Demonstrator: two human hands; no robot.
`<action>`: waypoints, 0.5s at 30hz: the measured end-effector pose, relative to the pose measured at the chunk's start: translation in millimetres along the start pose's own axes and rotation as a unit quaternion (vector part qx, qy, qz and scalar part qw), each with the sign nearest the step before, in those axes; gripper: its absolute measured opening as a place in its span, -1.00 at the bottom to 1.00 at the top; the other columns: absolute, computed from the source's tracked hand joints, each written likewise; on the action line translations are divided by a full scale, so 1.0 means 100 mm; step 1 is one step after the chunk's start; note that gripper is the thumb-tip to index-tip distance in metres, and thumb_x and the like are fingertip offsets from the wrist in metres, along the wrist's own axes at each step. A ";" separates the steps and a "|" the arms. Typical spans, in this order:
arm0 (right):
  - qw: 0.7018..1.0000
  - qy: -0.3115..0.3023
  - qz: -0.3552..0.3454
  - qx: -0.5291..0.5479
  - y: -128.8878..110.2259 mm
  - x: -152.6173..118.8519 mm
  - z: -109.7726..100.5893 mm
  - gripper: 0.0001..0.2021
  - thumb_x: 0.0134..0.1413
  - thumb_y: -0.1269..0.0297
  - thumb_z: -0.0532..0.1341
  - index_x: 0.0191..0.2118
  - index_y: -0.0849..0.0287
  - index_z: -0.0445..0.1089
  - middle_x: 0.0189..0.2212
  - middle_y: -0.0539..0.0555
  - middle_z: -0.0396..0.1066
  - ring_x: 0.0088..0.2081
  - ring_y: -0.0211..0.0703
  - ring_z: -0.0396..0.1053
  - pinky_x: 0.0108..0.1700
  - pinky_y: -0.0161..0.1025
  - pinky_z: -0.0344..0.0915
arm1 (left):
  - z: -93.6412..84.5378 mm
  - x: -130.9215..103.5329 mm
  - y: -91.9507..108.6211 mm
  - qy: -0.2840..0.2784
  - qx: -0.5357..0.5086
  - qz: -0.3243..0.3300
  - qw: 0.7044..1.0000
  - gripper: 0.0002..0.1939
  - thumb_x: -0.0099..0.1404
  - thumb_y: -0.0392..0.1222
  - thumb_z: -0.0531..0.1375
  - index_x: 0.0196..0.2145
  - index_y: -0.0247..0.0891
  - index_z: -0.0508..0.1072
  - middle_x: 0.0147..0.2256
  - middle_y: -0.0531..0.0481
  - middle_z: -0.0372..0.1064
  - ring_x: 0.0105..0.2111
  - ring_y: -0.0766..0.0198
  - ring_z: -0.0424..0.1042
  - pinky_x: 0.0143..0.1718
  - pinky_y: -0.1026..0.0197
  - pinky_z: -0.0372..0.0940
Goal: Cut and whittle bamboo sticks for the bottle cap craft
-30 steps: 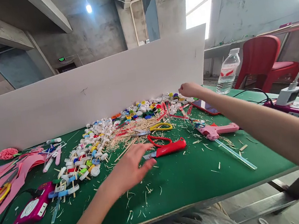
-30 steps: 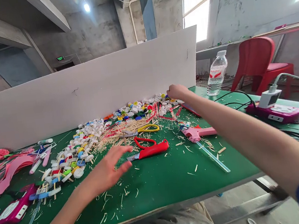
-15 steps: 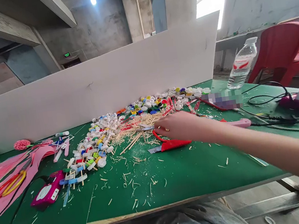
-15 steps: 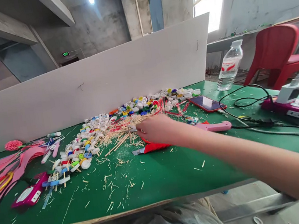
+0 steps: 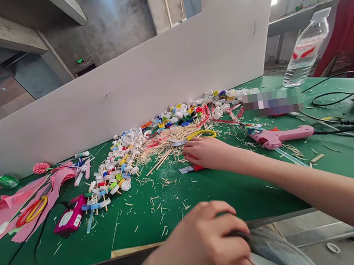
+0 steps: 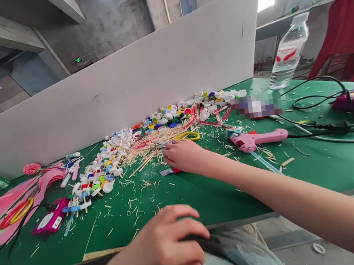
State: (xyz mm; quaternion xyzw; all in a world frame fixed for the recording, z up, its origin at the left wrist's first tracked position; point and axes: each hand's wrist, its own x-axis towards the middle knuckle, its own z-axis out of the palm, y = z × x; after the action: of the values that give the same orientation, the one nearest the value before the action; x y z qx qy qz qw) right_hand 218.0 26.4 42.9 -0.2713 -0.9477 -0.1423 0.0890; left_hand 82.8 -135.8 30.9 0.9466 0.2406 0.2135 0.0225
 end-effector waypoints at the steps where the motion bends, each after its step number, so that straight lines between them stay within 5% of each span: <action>1: 1.000 -0.003 -0.011 -0.003 0.01 0.00 0.01 -0.71 0.32 0.32 -0.02 -0.23 0.24 0.43 -0.21 0.20 0.45 -0.17 -0.07 0.37 -0.19 -0.19 0.19 | -0.11 0.00 -0.10 0.012 -0.004 -0.031 0.999 -0.78 0.32 -0.03 0.15 -0.33 -0.23 0.45 -0.10 0.00 0.45 0.04 0.25 0.29 0.10 0.22 0.23; 5: 1.000 -0.002 0.007 0.023 0.06 -0.01 0.02 -0.71 0.31 0.29 -0.02 -0.25 0.23 0.42 -0.26 0.18 0.46 -0.20 -0.08 0.38 -0.26 -0.21 0.16 | -0.40 -0.12 -0.74 0.024 0.073 -0.216 0.973 -0.73 0.37 0.01 0.06 -0.13 -0.17 0.41 -0.06 -0.05 0.38 0.03 0.16 0.26 0.09 0.00 0.22; 9: 0.988 -0.076 0.082 0.106 0.10 -0.04 -0.10 -0.65 0.28 0.11 -0.02 -0.33 0.18 0.40 -0.40 0.12 0.45 -0.42 -0.17 0.34 -0.44 -0.24 0.06 | -0.42 -0.40 -1.42 -0.034 0.126 -0.401 0.907 -0.74 0.37 0.02 0.04 -0.21 -0.19 0.37 -0.11 -0.08 0.36 -0.02 0.03 0.24 -0.03 -0.07 0.25; 12: 0.971 -0.140 0.068 0.180 0.14 -0.08 -0.20 -0.64 0.16 -0.04 0.07 -0.37 0.16 0.38 -0.42 0.09 0.42 -0.45 -0.18 0.31 -0.48 -0.26 0.03 | -0.37 -0.55 -1.65 -0.054 0.119 -0.414 0.901 -0.76 0.40 -0.04 -0.03 -0.30 -0.20 0.32 -0.20 -0.05 0.34 -0.10 0.08 0.25 -0.09 0.02 0.26; 15: 0.957 -0.166 0.035 0.235 0.19 -0.12 -0.23 -0.66 0.04 -0.05 0.17 -0.27 0.15 0.40 -0.32 0.08 0.41 -0.37 -0.15 0.33 -0.43 -0.26 0.09 | -0.38 -0.59 -1.67 -0.037 0.113 -0.395 0.911 -0.77 0.40 -0.08 -0.06 -0.33 -0.20 0.28 -0.21 -0.05 0.31 -0.13 0.12 0.24 -0.11 0.07 0.23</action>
State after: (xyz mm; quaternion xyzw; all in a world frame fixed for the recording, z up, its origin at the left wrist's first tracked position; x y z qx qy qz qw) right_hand 240.5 28.5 65.7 -0.2951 -0.9459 0.1348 -0.0035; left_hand -54.4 -17.9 17.4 0.7774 0.6167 0.1238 0.0072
